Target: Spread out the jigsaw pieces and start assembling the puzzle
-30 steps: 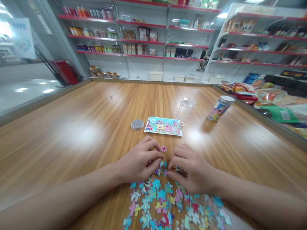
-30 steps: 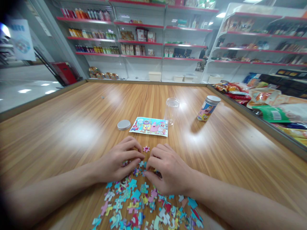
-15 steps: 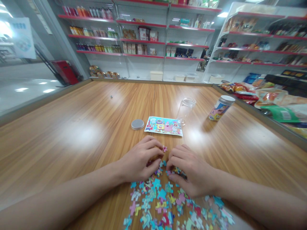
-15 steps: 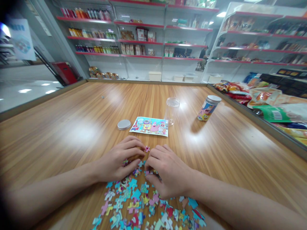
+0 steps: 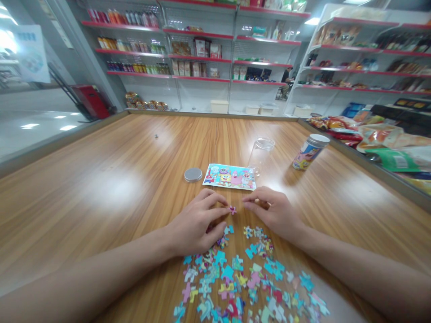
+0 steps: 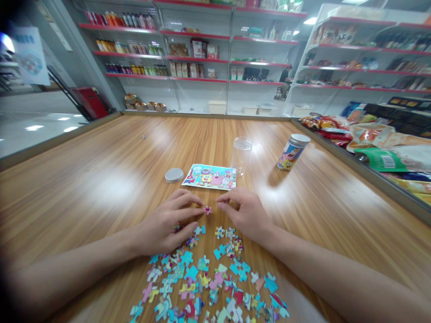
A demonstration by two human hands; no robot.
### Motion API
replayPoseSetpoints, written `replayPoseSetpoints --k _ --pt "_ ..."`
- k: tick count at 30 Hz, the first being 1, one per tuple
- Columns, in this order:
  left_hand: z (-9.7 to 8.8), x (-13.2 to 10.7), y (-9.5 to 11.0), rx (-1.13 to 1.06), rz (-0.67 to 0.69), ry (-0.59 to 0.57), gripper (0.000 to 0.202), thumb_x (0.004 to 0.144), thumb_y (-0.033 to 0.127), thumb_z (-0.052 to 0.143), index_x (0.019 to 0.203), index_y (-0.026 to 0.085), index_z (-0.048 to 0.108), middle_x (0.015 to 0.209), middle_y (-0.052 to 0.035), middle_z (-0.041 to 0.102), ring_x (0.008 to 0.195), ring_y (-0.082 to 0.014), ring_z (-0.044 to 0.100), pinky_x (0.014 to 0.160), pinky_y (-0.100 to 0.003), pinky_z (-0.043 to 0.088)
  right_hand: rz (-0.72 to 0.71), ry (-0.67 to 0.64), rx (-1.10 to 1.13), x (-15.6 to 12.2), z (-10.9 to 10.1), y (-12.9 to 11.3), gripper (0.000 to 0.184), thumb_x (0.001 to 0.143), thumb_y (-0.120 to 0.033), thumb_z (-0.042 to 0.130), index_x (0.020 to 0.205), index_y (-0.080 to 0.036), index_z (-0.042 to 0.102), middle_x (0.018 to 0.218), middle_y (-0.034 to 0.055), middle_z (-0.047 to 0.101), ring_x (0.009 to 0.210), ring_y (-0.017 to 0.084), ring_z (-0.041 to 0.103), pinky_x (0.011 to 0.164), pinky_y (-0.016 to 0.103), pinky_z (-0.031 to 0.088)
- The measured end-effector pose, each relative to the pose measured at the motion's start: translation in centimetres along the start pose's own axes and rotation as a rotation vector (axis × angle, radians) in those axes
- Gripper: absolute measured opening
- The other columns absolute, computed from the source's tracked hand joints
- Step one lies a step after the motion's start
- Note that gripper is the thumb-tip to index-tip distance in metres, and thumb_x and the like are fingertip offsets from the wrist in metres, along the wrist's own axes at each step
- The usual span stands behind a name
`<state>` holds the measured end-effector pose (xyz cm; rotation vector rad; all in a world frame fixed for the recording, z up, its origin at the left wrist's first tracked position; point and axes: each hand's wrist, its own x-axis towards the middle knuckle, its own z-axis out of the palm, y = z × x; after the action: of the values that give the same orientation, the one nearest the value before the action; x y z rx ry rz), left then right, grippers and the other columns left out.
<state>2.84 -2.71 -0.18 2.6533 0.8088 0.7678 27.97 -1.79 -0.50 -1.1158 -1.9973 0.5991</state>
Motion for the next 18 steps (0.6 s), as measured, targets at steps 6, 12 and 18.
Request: replayPoseSetpoints --k 6,12,18 --pt "-0.21 -0.02 0.14 0.005 0.044 -0.091 0.035 0.093 0.024 0.058 0.126 0.016 0.065 0.119 -0.0116 0.06 0.113 -0.0257 0.048 0.1 -0.045 0.048 0.264 0.008 0.171 0.55 0.34 1.09 0.012 0.085 -0.032 0.074 0.083 -0.02 0.072 0.073 -0.0006 0.071 0.062 0.012 0.061 0.058 0.025 0.046" --pt "-0.48 0.15 0.26 0.012 0.09 -0.106 0.036 0.095 0.026 0.057 0.129 0.018 0.064 0.127 -0.0106 0.061 0.118 -0.0263 0.047 0.105 -0.047 0.046 0.249 -0.04 0.242 0.41 0.54 0.71 0.01 0.086 -0.031 0.073 0.089 -0.022 0.075 0.081 0.0006 0.077 0.072 0.014 0.071 0.068 0.026 0.054" --pt "-0.61 0.2 0.49 -0.011 0.142 -0.138 0.042 0.093 0.028 0.061 0.134 0.017 0.061 0.129 -0.0125 0.06 0.117 -0.0268 0.049 0.104 -0.046 0.048 0.184 -0.054 0.142 0.28 0.57 0.37 0.009 0.086 -0.031 0.074 0.088 -0.023 0.077 0.082 0.0007 0.077 0.07 0.015 0.07 0.067 0.028 0.055"
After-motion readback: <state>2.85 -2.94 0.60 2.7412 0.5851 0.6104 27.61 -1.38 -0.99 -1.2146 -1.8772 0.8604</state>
